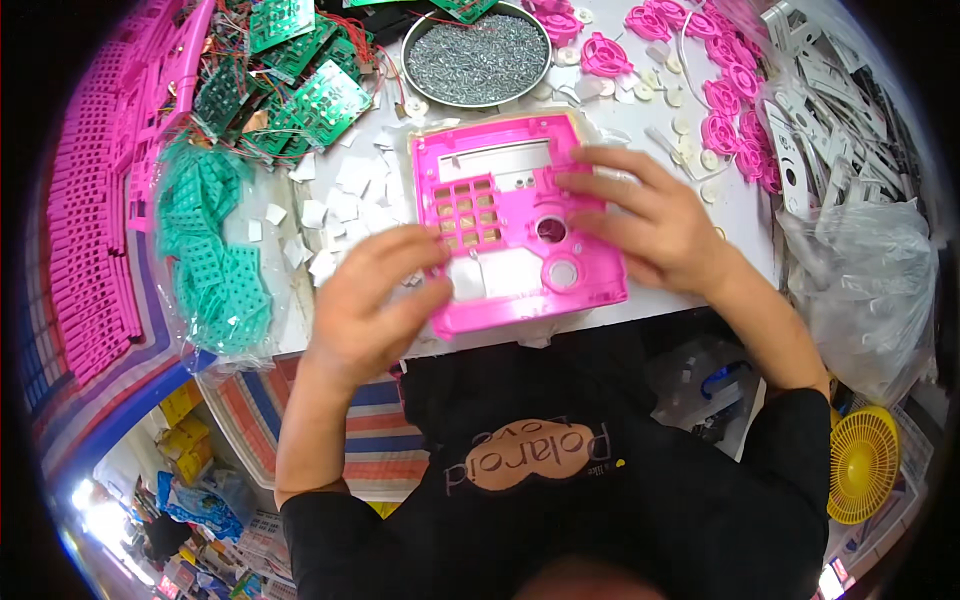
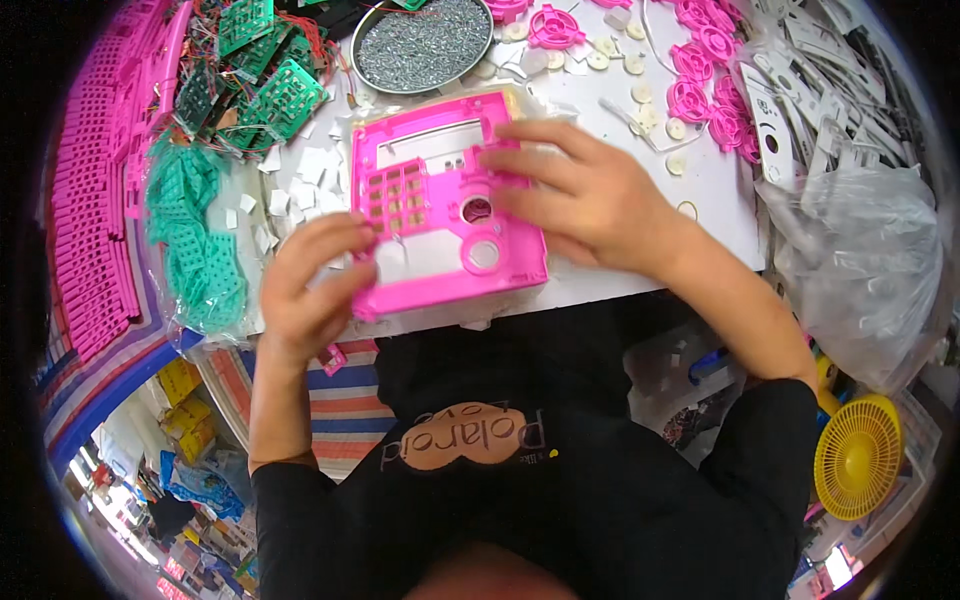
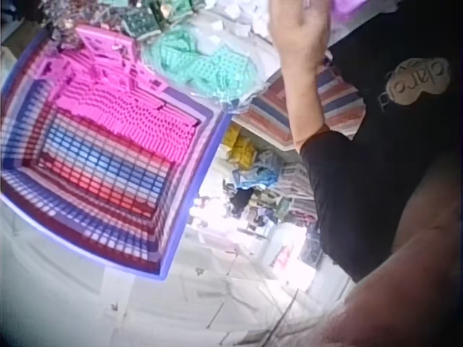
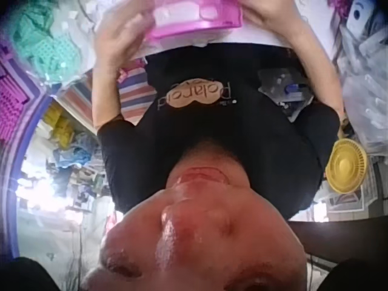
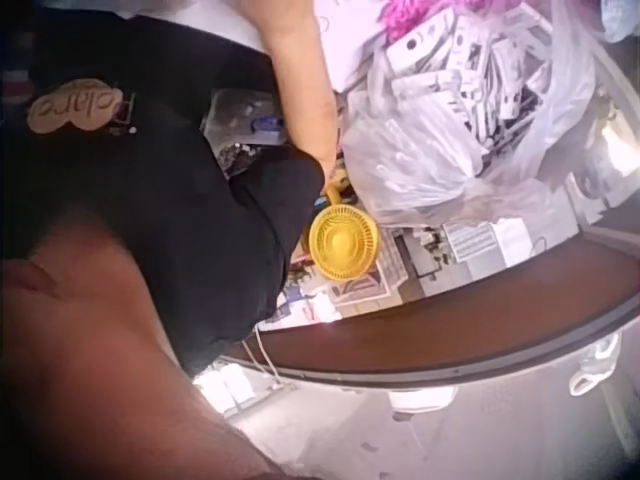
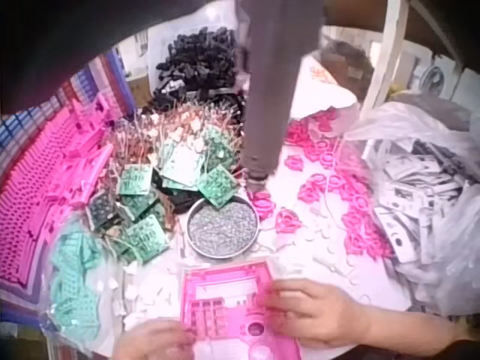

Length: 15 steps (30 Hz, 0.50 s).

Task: Assembling a pink toy calculator by inserting the circuit board and buttons.

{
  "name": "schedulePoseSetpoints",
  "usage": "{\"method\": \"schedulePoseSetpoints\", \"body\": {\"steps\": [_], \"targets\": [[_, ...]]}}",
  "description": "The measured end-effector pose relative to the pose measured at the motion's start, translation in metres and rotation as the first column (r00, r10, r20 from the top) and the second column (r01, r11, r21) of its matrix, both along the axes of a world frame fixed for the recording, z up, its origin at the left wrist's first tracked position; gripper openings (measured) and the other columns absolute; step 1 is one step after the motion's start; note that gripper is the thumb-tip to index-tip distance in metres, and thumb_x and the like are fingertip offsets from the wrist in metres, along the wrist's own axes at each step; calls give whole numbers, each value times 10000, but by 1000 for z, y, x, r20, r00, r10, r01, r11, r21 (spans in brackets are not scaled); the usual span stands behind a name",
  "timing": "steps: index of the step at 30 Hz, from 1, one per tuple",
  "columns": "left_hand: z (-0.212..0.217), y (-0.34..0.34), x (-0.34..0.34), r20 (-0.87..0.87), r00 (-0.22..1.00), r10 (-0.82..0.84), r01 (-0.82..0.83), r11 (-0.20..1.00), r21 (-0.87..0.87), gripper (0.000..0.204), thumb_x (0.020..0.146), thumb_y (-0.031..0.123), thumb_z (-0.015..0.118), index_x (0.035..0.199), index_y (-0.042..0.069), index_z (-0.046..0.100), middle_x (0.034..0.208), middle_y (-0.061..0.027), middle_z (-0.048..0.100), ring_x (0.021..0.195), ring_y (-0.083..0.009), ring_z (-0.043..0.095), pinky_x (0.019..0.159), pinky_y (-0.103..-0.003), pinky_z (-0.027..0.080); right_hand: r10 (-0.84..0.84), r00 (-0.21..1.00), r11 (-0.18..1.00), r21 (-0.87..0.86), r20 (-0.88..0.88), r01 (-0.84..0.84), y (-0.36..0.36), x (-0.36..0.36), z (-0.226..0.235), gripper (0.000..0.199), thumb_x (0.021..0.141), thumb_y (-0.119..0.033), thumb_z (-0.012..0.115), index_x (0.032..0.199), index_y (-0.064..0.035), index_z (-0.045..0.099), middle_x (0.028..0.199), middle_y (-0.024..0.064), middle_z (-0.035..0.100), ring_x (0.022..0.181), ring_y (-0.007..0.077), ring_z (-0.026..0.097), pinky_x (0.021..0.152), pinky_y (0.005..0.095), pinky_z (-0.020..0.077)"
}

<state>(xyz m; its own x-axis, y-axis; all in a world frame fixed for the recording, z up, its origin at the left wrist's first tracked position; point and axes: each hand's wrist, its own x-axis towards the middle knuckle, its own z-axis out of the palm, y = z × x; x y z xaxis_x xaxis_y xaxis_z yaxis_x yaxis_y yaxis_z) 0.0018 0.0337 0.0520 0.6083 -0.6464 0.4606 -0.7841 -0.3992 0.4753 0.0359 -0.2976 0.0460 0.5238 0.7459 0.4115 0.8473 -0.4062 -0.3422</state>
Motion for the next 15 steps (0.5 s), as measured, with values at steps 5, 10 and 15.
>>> {"method": "schedulePoseSetpoints", "body": {"steps": [5,10,15], "targets": [[-9,-5,-14,-107,994,23,-18,999,49,336,646,-24,744,971,32,681,1152,-167,663,1099,-395,647,906,-467,564,-14,977,999,-31,-211,7,-3,-20,-4,533,659,-131,745,1183,-62,677,1425,143,560,1353,391,488,1061,474,481],[-11,-4,-14,-100,995,-22,29,997,76,354,626,-21,742,970,32,679,1129,-153,652,1113,-391,636,906,-472,557,-10,979,989,-144,-203,-20,-1,-7,-2,625,671,-135,726,1285,-74,630,1495,136,504,1410,391,431,1085,493,446],[-16,-5,-13,-185,982,-29,52,991,121,397,629,-6,698,1020,63,690,1136,-126,675,1094,-373,645,979,-518,494,-23,971,934,-351,-239,-65,-4,-7,13,702,654,-131,751,1337,-88,595,1542,128,442,1469,353,357,1106,528,400]]}}
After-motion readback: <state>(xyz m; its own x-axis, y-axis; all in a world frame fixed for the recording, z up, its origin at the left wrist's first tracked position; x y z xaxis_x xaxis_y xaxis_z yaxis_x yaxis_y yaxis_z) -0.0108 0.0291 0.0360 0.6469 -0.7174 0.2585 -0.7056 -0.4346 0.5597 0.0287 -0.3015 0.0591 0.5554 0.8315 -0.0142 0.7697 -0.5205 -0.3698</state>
